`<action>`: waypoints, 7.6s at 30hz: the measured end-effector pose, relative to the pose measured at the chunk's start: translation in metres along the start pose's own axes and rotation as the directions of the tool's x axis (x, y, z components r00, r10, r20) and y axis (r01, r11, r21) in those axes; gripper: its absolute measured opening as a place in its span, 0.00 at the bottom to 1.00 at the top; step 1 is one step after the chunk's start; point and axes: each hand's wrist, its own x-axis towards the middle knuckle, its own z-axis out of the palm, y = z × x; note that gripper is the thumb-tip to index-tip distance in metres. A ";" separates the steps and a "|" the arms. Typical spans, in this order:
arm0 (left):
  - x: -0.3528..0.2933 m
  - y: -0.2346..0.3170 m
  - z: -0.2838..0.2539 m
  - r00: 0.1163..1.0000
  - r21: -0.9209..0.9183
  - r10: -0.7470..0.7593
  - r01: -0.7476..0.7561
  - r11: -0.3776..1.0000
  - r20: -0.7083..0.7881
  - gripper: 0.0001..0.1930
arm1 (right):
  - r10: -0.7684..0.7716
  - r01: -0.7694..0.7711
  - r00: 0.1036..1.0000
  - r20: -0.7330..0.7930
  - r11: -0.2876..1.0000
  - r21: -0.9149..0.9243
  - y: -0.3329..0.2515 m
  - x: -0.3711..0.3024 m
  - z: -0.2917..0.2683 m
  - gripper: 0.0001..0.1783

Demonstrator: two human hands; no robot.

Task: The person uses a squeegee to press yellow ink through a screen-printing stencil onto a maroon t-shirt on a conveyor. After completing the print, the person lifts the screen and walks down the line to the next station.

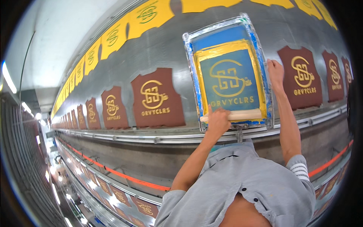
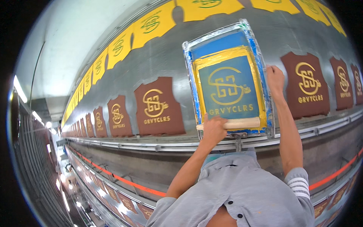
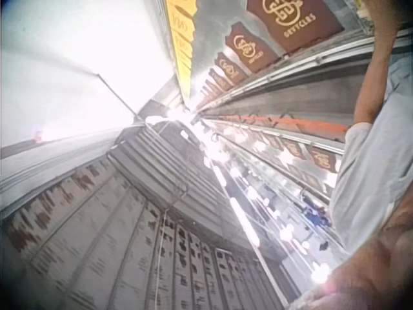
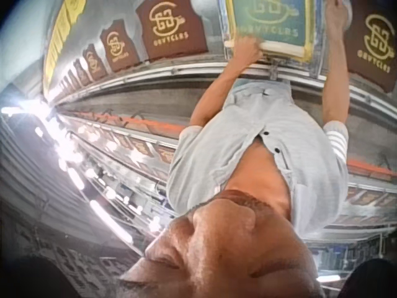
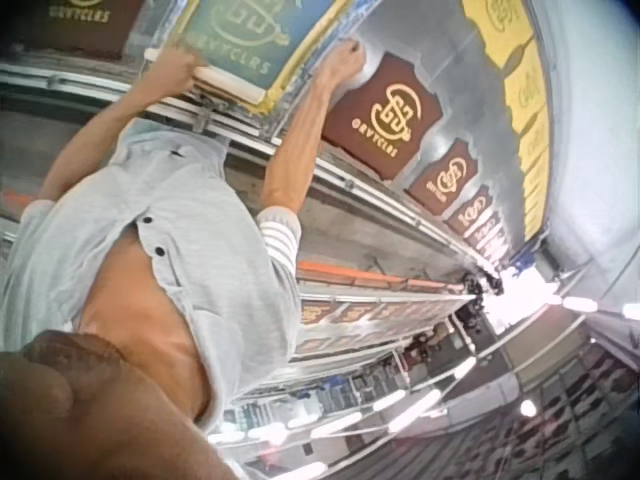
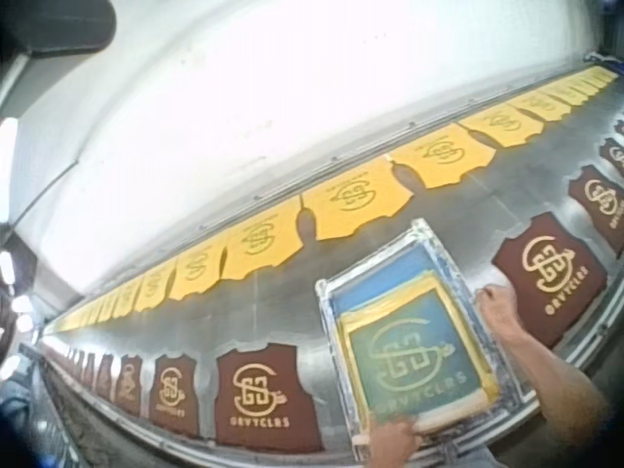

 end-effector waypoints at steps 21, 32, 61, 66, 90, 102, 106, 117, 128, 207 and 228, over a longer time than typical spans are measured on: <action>-0.127 -0.349 -0.146 0.997 -0.068 -0.042 0.046 0.997 0.064 0.18 | 0.098 -0.108 0.994 0.056 0.971 0.211 -0.162 -0.205 0.333 0.19; -0.019 -0.394 -0.131 0.738 0.083 -0.177 0.163 0.983 0.651 0.17 | 0.128 -0.128 0.992 -0.007 0.989 -0.070 -0.172 -0.209 0.344 0.18; 0.006 -0.438 -0.178 0.999 0.073 0.032 -0.031 0.997 -0.015 0.15 | -0.479 0.803 0.508 0.716 0.563 -0.193 -0.247 -0.223 0.364 0.07; -0.068 -0.416 -0.147 0.996 0.132 -0.058 0.050 0.990 0.062 0.21 | -0.452 0.781 0.504 0.736 0.603 -0.165 -0.213 -0.287 0.332 0.10; -0.126 -0.387 -0.124 0.999 0.020 -0.027 0.026 0.999 0.032 0.09 | -0.103 0.106 0.994 0.043 0.992 -0.065 -0.146 -0.172 0.334 0.20; -0.228 -0.643 -0.227 0.999 0.037 -0.048 0.049 0.998 -0.007 0.10 | -0.071 0.058 0.997 0.035 0.952 0.300 -0.283 -0.333 0.570 0.13; -0.259 -0.718 -0.250 0.999 0.017 -0.034 0.034 0.999 0.019 0.14 | 0.043 -0.086 0.994 0.105 0.889 0.450 -0.322 -0.381 0.632 0.13; -0.301 -0.745 -0.242 0.997 -0.019 -0.013 0.011 1.000 -0.075 0.19 | -0.045 0.047 0.999 -0.021 0.994 0.095 -0.331 -0.398 0.670 0.14; -0.149 -0.785 -0.276 0.611 0.179 -0.234 0.150 0.972 0.756 0.19 | -0.167 0.159 0.986 -0.004 0.946 -0.284 -0.366 -0.399 0.661 0.15; -0.430 -1.122 -0.417 1.000 -0.036 -0.029 0.029 0.999 0.004 0.20 | 0.076 -0.075 0.997 0.001 0.980 0.182 -0.587 -0.628 0.965 0.16; -0.308 -1.167 -0.423 0.692 0.143 -0.194 0.132 0.981 0.695 0.19 | 0.067 -0.067 0.998 -0.002 0.998 -0.002 -0.582 -0.622 0.987 0.16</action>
